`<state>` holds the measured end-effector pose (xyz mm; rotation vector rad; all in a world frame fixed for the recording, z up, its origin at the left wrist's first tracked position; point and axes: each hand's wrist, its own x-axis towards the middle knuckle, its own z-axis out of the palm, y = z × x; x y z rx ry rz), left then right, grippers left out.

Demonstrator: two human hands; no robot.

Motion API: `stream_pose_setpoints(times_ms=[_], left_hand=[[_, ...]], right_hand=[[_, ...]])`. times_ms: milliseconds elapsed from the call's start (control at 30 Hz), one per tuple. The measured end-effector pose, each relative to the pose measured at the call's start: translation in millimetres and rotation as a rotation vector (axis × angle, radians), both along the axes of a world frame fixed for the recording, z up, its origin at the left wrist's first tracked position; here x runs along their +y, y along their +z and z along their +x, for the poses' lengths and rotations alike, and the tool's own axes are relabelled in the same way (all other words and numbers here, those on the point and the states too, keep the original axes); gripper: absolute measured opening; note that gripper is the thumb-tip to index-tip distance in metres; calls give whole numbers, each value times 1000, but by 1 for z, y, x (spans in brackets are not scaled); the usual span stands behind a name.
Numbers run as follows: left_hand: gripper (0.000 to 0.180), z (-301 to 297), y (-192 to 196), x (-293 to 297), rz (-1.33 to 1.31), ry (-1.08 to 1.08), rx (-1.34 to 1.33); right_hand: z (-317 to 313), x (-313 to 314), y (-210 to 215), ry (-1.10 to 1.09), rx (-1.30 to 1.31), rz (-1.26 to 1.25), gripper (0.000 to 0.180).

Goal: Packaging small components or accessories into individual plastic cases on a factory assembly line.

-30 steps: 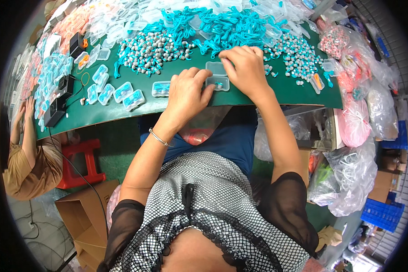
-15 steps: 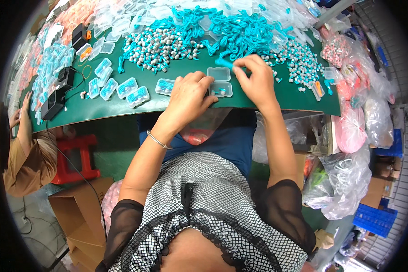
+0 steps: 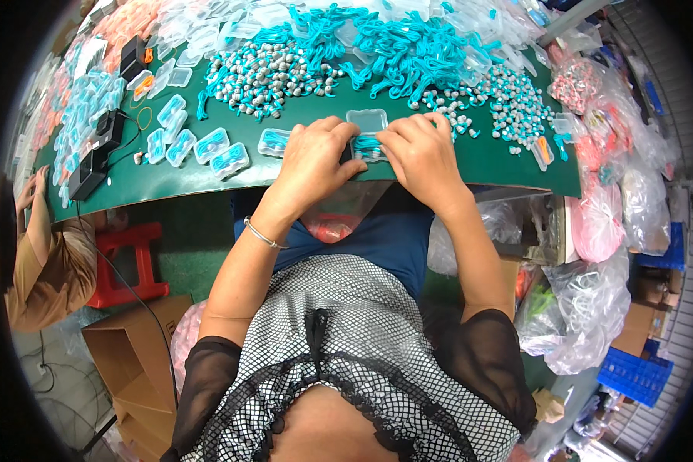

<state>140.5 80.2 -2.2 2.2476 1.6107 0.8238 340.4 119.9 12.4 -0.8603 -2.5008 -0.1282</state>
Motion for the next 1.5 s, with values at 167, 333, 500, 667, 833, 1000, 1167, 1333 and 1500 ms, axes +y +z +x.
stream_pose_setpoints(times_ms=[167,333,500,667,833,1000,1167,1333,1500], left_hand=[[41,-3,0,-5,33,-3,18],[47,3,-5,-6,45,-23,53],[72,6,1,-11,125,37,-18],[40,0,-16,-2,294,-48,101],[18,8,-15,4,303,-70,100],[19,-19,-1,-19,237,-192,-107],[27,-62,10,-47,214,-56,-3],[60,-113,17,-59,285,290,169],[52,-129,-18,-59,315,289,219]], right_hand=[[0,8,-3,-69,58,-104,24],[-6,29,-17,-82,69,-60,23],[2,26,-16,-15,307,-297,22],[1,-1,-3,159,233,-311,30],[7,-6,-20,79,285,-261,30],[-10,-20,-4,123,322,-377,25],[-55,-20,-1,266,322,-339,27],[-108,-11,-4,234,355,-196,30],[-131,-12,-24,296,246,-172,47]])
